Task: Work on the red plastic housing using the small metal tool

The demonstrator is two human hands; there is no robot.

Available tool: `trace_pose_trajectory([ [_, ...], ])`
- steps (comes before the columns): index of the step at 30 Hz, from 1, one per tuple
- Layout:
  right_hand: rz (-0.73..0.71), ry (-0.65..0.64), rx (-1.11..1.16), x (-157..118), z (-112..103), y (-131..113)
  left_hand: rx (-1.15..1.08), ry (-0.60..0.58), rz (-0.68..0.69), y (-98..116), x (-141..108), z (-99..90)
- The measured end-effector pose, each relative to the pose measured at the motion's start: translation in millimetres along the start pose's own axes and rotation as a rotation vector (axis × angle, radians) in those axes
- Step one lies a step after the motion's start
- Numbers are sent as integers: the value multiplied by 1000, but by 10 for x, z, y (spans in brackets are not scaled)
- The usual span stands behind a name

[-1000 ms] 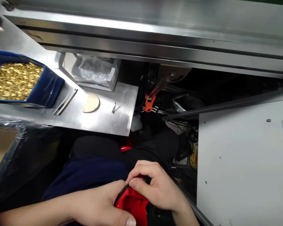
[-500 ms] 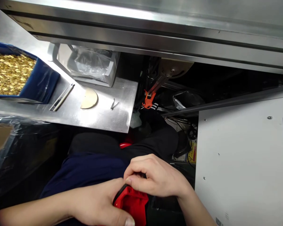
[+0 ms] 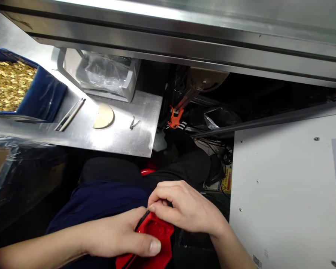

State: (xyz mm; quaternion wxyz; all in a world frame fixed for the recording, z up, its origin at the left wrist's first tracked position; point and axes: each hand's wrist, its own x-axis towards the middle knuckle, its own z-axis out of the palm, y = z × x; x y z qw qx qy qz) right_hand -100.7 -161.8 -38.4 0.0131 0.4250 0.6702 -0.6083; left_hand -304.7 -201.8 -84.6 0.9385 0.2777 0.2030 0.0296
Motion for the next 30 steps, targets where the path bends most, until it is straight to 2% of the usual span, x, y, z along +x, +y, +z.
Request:
trace_pose_trajectory([
  [6,45,72,9,27,14,104,-88,-55,14,-8,-14,-10],
  [14,-75,152,108,20,126,96,-81,-21,-9,5,-11,-13],
  [19,-124,97,176,3,149,141,-93,-33,5,-26,-9,-21],
  [21,-146,93,232,1,162,173,-100,-37,-2,-33,-12,-26],
  [26,-162,173,421,11,257,241,-129,-43,-33,-37,-21,-36],
  [30,-193,230,487,14,354,280,-138,-55,-38,-55,-16,-44],
])
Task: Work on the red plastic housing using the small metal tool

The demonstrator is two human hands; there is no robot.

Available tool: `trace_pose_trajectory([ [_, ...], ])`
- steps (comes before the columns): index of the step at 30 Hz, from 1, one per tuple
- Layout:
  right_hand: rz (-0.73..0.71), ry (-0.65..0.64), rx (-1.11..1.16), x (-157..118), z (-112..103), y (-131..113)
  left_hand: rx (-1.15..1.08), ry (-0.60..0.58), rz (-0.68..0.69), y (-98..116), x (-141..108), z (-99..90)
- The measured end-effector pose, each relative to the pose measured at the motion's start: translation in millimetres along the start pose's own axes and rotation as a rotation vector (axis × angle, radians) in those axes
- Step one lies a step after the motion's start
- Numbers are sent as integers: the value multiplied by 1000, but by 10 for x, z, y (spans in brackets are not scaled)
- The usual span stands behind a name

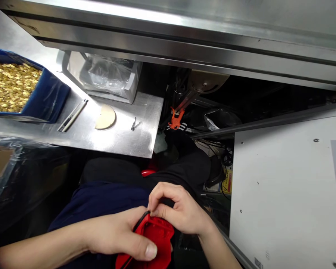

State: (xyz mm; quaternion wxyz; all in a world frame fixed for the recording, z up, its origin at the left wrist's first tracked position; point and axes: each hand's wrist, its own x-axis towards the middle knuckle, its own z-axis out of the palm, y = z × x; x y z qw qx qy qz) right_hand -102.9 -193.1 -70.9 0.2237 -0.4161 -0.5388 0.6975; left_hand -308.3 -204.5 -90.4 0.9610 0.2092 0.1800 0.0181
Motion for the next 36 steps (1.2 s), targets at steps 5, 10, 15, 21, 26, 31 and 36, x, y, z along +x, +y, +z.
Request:
trace_pose_trajectory([
  [5,-57,87,7,-21,65,63,-22,21,21,-15,5,-16],
  [10,-39,87,6,-13,79,84,-89,10,36,-11,4,-20],
  [15,-11,61,-6,-41,73,92,-197,63,38,-58,8,-31],
  [21,-45,117,-24,-89,114,140,-299,113,36,-115,7,-35],
  [26,-36,138,-33,-90,130,135,-286,122,28,-100,11,-20],
  [31,-57,83,-28,-87,124,119,-264,133,51,-78,15,-4],
  [36,-143,145,-137,-146,126,171,-245,127,39,-65,-4,5],
])
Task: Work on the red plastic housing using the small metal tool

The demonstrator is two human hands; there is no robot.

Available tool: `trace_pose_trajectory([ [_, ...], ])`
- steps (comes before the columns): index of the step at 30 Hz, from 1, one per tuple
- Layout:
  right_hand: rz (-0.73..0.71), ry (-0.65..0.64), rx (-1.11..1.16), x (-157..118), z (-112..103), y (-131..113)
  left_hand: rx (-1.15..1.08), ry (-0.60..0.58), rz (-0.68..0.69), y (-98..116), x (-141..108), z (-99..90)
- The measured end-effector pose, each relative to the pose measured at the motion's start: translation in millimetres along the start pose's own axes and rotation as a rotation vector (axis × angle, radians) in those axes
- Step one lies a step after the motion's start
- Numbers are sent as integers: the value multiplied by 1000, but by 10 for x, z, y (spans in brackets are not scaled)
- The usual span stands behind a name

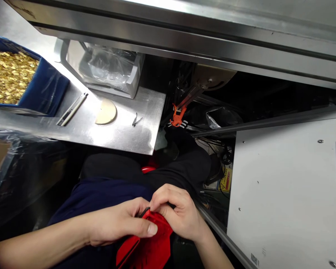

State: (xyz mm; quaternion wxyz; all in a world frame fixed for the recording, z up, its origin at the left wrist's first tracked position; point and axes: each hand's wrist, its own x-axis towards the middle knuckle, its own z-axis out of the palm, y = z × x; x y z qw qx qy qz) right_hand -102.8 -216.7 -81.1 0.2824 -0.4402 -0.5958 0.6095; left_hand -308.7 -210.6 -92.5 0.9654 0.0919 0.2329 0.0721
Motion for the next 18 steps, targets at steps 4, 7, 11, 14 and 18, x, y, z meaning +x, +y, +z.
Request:
trace_pose_trajectory([
  [4,79,75,-73,-42,-31,-13,27,-40,17,12,-4,11],
  [7,218,13,-92,2,-85,-92,82,-68,34,11,9,11],
  [11,278,-214,-148,143,-173,-241,147,-70,39,5,29,16],
  [14,300,-341,-199,257,-240,-342,169,-95,46,8,36,30],
  [18,279,-481,-268,410,-333,-454,206,-105,56,14,38,33],
])
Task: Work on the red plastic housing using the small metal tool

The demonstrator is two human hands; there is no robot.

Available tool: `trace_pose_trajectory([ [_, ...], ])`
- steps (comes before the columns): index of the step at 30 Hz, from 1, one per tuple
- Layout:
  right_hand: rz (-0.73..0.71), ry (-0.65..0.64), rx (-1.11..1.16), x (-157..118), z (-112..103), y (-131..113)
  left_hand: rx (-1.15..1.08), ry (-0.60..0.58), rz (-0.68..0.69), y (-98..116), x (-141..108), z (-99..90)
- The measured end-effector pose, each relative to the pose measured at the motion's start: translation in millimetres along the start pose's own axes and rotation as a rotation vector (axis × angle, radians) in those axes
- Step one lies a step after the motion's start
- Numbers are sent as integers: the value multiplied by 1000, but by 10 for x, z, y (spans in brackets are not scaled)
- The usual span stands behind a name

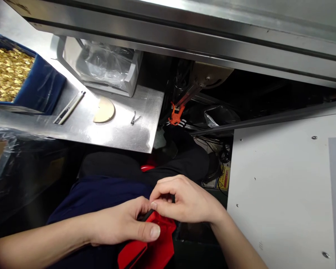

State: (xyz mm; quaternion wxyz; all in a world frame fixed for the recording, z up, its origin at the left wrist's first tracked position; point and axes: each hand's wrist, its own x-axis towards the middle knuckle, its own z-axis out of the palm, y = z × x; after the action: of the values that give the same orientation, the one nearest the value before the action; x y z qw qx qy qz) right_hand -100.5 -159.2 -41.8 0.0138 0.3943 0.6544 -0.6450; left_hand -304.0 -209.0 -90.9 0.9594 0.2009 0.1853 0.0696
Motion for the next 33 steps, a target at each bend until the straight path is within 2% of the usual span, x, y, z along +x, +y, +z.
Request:
trace_pose_trajectory([
  [7,-121,-167,-272,136,-234,-201,47,19,-3,-9,-20,-18],
  [15,-185,-210,-424,146,-244,-251,-21,2,-6,-22,-51,-41],
  [17,-144,-173,-502,133,-238,-216,-47,5,-8,-14,-65,-39],
  [21,15,49,-669,82,-238,-119,-87,-8,-25,22,-80,-32],
  [23,50,125,-597,45,-225,-85,-90,-6,-32,36,-73,-32],
  [26,5,160,-370,-9,-176,-70,-109,-2,-28,31,-52,-39],
  [30,-118,28,-76,-60,-93,-68,-169,34,9,-7,-37,-53],
  [33,-135,-45,6,-84,-22,-35,-181,64,21,-26,-37,-65],
])
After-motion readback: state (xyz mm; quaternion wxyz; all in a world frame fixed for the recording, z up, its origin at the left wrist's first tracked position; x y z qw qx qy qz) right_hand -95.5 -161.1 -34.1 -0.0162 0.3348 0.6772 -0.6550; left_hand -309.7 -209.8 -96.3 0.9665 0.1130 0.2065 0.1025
